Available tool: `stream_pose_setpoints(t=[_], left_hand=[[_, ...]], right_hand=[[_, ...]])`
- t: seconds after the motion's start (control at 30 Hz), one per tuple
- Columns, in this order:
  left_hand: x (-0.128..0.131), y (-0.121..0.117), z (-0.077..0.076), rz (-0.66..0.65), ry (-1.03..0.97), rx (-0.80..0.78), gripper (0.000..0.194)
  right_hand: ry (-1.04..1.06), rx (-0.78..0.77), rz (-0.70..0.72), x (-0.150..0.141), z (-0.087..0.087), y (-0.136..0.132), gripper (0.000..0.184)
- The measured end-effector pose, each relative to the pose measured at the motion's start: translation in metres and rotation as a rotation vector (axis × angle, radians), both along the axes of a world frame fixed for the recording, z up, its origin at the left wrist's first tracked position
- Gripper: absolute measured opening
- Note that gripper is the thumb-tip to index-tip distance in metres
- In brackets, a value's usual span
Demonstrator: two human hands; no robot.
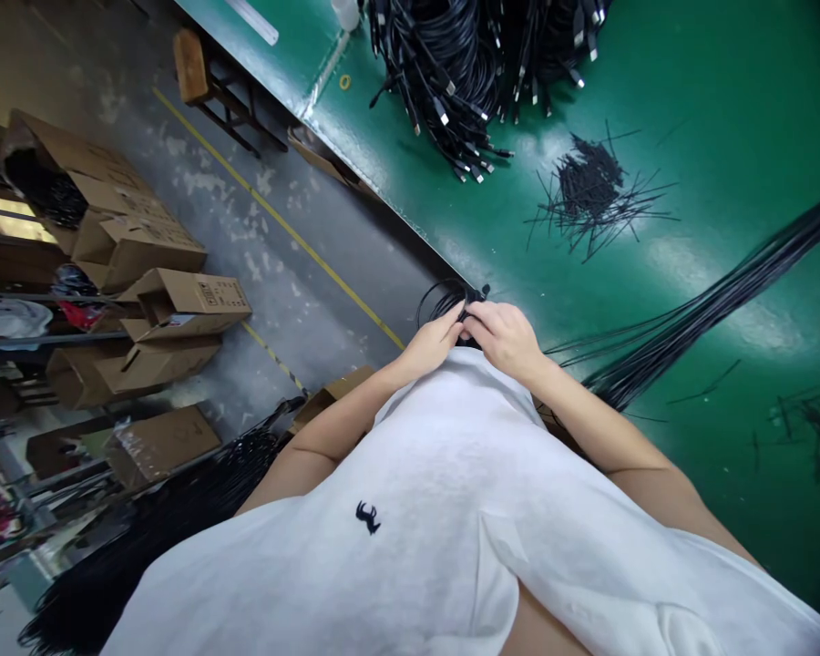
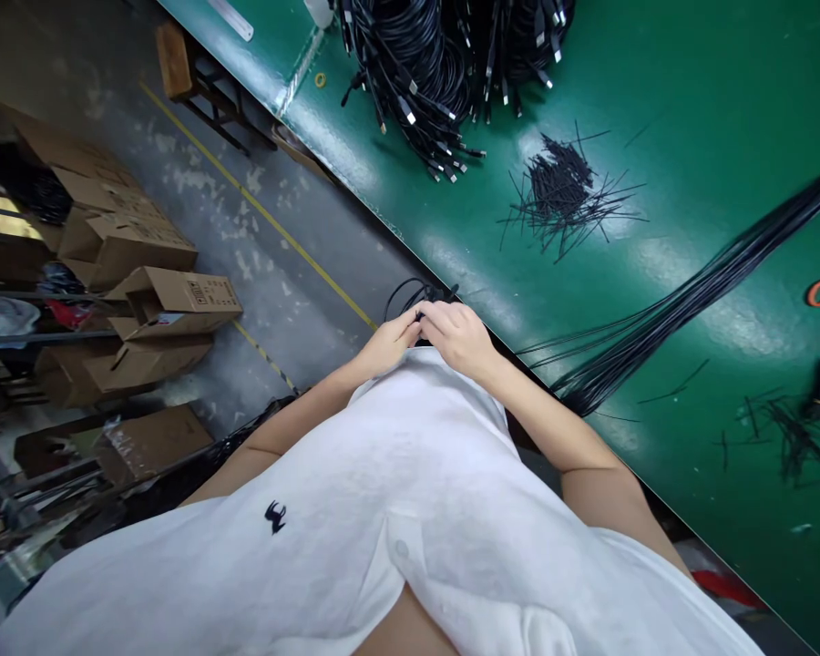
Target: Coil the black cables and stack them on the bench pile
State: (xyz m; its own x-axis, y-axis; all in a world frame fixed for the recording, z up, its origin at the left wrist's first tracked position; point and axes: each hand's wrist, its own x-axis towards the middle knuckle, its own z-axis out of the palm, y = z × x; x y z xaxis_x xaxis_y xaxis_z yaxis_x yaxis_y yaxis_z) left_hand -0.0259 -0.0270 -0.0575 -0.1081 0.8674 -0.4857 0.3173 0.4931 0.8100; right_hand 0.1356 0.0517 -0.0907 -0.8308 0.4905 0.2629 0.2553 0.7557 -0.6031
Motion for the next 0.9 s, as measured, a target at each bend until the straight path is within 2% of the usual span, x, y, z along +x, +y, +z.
stream_pose_setpoints(t=[0.1,0.2,0.3,0.37,0.57,0.77,0.9], left_hand=[[-0.002,0.004,-0.001,-0.028,-0.096,-0.048,0.023],[-0.005,0.006,0.002,-0.038,-0.388,-0.104,0.018],[-0.006,0.007,0.007,0.015,-0.678,-0.135,0.02],[-0.005,0.007,0.009,0.055,-0.765,-0.146,0.017],[-0.004,0.009,0.006,0.139,-0.787,-0.173,0.012],[0.0,0.018,0.003,0.19,-0.815,-0.214,0.016],[0.004,0.033,0.007,0.297,-0.744,-0.216,0.012]], right_hand=[[-0.011,0.244,0.268,-0.002,0.006,0.02,0.036],[-0.047,0.376,0.442,-0.001,0.017,0.034,0.037],[-0.061,0.446,0.546,0.003,0.031,0.042,0.036],[-0.068,0.504,0.571,0.005,0.04,0.046,0.035],[-0.175,0.649,0.645,0.001,0.057,0.045,0.036],[-0.234,0.695,0.654,-0.005,0.06,0.05,0.033],[-0.275,0.728,0.731,-0.014,0.061,0.066,0.029]])
